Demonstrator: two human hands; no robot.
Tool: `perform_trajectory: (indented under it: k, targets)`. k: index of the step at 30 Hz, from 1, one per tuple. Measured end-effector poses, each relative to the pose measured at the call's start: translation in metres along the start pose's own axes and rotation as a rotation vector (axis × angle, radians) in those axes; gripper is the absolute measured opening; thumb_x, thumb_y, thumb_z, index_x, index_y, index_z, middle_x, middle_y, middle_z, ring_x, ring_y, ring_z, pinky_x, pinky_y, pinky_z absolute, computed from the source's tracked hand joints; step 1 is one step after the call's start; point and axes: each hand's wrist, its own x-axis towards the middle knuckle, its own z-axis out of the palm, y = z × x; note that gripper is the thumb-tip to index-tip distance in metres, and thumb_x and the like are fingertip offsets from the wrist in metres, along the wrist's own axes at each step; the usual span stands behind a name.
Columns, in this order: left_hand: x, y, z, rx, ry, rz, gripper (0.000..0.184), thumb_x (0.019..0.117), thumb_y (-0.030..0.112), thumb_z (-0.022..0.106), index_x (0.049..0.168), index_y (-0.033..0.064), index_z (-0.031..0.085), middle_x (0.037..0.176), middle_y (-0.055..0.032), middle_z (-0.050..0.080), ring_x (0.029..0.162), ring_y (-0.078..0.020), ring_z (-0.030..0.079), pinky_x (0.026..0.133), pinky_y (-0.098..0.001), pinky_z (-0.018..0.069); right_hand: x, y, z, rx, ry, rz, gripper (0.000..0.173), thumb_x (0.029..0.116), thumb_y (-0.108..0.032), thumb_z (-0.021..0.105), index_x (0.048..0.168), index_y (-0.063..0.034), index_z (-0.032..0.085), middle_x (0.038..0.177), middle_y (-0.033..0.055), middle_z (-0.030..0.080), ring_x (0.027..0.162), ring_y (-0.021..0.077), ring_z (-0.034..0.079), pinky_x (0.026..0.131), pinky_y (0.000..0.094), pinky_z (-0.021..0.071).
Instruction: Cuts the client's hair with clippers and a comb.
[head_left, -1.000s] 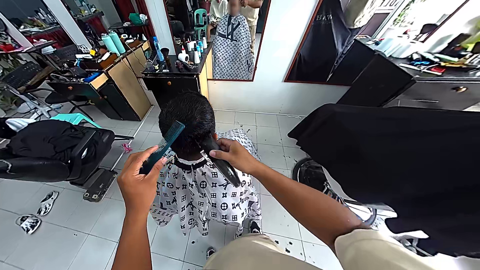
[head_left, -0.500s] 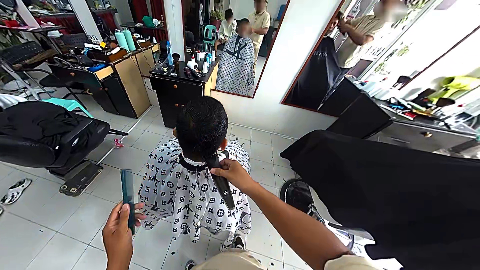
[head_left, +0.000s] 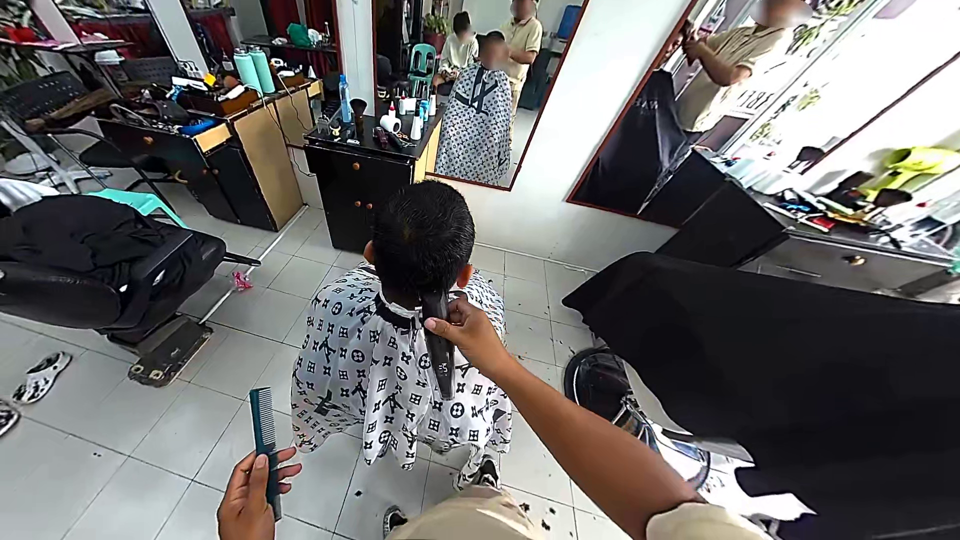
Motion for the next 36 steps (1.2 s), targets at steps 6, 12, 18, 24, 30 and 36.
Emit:
perform_trajectory:
  k: [6, 12, 18, 24, 30, 36]
  targets:
    - [-0.004, -0.011, -0.005, -0.013, -0.016, -0.023, 0.023, 0.1102, 0.013, 0.034, 0.117, 0.0026, 0.054, 0.089, -0.0024, 0.078, 0.069, -0.0099, 0.075, 0.056, -0.0216, 0.0591, -0.002, -0.01, 0.008, 0.047, 0.026, 0.035, 0.036, 0.092, -0.023, 0.078, 0.109, 0.0028, 0.06, 0.087, 0.0071, 0.07, 0.075, 0.0102, 0.069, 0.069, 0.0265, 0.0576]
    - [0.007, 0.008, 0.004, -0.008, -0.004, 0.014, 0.024, 0.1096, 0.014, 0.036, 0.115, 0.002, 0.056, 0.085, -0.0017, 0.077, 0.066, -0.0077, 0.073, 0.053, -0.0193, 0.0565, 0.0, 0.007, 0.004, -0.096, -0.009, 0.155, 0.043, 0.0915, -0.03, 0.079, 0.112, 0.003, 0.06, 0.089, 0.0092, 0.069, 0.076, 0.0127, 0.068, 0.071, 0.03, 0.0572]
    - [0.026, 0.029, 0.05, -0.026, -0.104, 0.02, 0.022, 0.1076, 0.013, 0.041, 0.117, 0.0002, 0.055, 0.081, 0.0004, 0.075, 0.049, -0.0018, 0.06, 0.044, -0.0158, 0.0486, -0.011, -0.006, 0.004, 0.112, -0.063, -0.118, 0.036, 0.1028, -0.024, 0.06, 0.125, 0.0051, 0.058, 0.1, 0.0086, 0.069, 0.086, 0.0101, 0.069, 0.081, 0.0283, 0.0586]
    - [0.055, 0.113, 0.148, 0.632, -0.319, 0.806, 0.033, 0.1057, 0.023, 0.052, 0.113, -0.0009, 0.074, 0.094, -0.0106, 0.077, 0.076, -0.0187, 0.073, 0.069, -0.0381, 0.0606, -0.064, 0.059, -0.032, 0.222, -0.423, 0.373, 0.061, 0.1104, -0.048, 0.018, 0.11, -0.0051, 0.06, 0.069, 0.0043, 0.064, 0.053, 0.0142, 0.062, 0.051, 0.0301, 0.0561]
    - [0.081, 0.149, 0.203, 1.127, -0.48, 1.095, 0.026, 0.1047, 0.023, 0.056, 0.109, 0.0074, 0.077, 0.09, -0.0163, 0.075, 0.08, -0.0381, 0.074, 0.068, -0.0566, 0.0577, -0.078, 0.084, -0.063, 0.337, -0.288, 0.414, 0.058, 0.1115, -0.045, 0.02, 0.108, -0.003, 0.06, 0.066, 0.0065, 0.064, 0.048, 0.0161, 0.061, 0.047, 0.0311, 0.0559]
    - [0.068, 0.162, 0.197, 1.223, -0.362, 1.184, 0.027, 0.1038, 0.023, 0.056, 0.108, 0.0082, 0.078, 0.09, -0.0147, 0.076, 0.077, -0.0354, 0.074, 0.066, -0.0527, 0.0574, -0.064, 0.092, -0.087, 0.338, -0.245, 0.368, 0.041, 0.1093, -0.037, 0.033, 0.106, -0.0053, 0.059, 0.067, 0.0054, 0.063, 0.049, 0.0157, 0.061, 0.048, 0.0309, 0.0553]
